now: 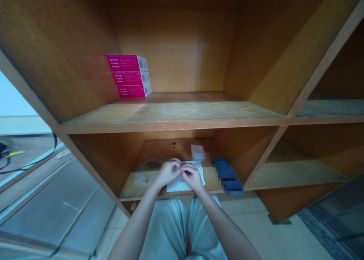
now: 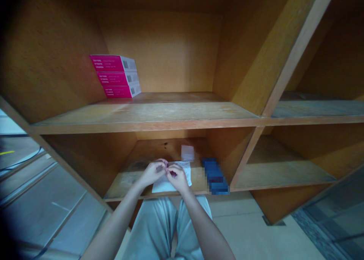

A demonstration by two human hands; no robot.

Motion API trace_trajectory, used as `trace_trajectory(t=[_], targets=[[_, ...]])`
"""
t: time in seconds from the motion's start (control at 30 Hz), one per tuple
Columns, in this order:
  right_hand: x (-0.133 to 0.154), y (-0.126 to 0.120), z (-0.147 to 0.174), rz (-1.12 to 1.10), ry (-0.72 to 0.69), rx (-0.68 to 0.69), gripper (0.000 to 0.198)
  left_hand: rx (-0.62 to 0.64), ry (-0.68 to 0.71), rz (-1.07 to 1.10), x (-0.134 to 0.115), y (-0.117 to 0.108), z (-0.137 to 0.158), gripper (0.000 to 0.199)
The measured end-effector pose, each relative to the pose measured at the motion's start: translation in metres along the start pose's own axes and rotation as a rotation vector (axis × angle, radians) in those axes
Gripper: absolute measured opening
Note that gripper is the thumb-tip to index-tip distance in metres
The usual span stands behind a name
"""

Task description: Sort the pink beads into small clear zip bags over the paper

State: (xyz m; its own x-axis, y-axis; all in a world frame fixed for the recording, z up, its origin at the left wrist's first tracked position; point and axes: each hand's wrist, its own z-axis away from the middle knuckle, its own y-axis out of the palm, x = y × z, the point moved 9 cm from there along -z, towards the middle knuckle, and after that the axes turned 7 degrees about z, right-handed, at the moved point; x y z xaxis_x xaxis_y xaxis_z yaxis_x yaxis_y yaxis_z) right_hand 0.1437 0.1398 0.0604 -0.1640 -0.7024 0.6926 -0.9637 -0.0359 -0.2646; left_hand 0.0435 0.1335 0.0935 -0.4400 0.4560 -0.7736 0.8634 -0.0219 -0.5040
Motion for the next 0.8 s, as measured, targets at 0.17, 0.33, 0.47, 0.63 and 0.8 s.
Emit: trace_trajectory(t=[0.17, 0.33, 0.47, 0.63, 0.8], targets=[[-0.001, 0.0, 0.0, -0.012, 0.017, -0.003, 0.013, -0.025, -0.016, -0.052, -0.001, -0.003, -0.001, 0.011], [-0.002, 0.0, 0.0, -0.015, 0.029, -0.008, 0.013, -0.03, -0.013, -0.124, -0.001, -0.003, -0.001, 0.011], [-0.003, 0.0, 0.0, -0.009, 0.031, -0.006, 0.014, -0.043, 0.017, -0.184, -0.005, -0.002, 0.0, 0.009], [-0.005, 0.0, 0.0, -0.012, 0.032, -0.011, 0.015, -0.077, 0.02, -0.31, -0.013, -0.001, 0.002, 0.009], [-0.006, -0.001, 0.0, -0.011, 0.053, -0.013, 0.017, -0.111, 0.038, -0.392, -0.017, 0.002, 0.006, 0.01]])
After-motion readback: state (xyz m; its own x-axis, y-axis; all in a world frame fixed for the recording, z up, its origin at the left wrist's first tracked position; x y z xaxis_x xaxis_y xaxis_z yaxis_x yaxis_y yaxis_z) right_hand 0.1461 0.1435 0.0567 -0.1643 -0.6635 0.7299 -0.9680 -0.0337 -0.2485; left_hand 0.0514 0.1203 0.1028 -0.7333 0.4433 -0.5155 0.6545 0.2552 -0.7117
